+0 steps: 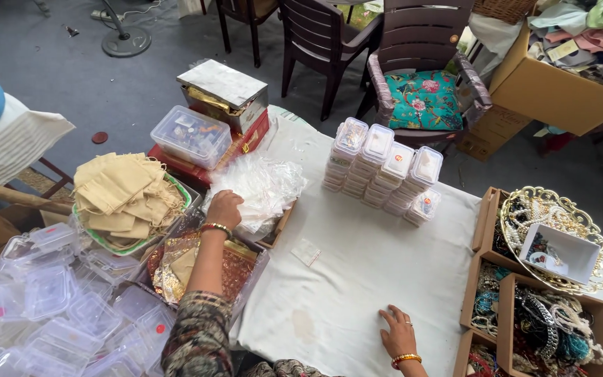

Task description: The person sits at a table and packs jewelry into small plastic bags and containers. They handle various items including necklaces, bracelets, and decorative papers, placing them into packaging materials. The person also stacks the filled containers on the table.

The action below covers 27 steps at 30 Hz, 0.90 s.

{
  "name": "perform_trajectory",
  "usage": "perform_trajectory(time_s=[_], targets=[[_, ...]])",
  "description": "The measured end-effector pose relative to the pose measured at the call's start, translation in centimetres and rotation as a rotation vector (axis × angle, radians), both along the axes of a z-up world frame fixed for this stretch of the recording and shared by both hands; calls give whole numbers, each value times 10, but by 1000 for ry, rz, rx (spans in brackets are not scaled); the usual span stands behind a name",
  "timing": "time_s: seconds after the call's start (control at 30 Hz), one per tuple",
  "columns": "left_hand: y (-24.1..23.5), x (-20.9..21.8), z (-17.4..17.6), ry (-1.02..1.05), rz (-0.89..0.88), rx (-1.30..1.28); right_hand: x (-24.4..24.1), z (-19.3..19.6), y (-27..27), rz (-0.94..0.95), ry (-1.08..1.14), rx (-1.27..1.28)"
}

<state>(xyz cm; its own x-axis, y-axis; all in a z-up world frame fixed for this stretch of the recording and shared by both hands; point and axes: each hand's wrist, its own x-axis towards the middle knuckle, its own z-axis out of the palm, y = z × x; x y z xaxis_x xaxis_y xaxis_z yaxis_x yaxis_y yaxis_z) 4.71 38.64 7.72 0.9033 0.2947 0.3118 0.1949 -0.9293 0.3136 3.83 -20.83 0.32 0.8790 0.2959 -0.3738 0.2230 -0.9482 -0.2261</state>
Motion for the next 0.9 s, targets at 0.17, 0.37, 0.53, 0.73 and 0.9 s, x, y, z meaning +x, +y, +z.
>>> perform_trajectory(time_s=[0.17,0.37,0.53,0.73,0.9], targets=[[-69,-23,48,-104,-71,-128,0,-3,-3,-5,-50,74],[-235,-49,3,-243,-517,-254,3,-14,2,-46,-222,301],[-299,-64,-49,24,-761,-275,10,-58,-14,-295,-184,576],[-312,-72,-96,177,-346,-189,7,-43,-18,-679,58,976],[-300,-74,-116,221,-162,-224,-13,15,22,-293,155,518]])
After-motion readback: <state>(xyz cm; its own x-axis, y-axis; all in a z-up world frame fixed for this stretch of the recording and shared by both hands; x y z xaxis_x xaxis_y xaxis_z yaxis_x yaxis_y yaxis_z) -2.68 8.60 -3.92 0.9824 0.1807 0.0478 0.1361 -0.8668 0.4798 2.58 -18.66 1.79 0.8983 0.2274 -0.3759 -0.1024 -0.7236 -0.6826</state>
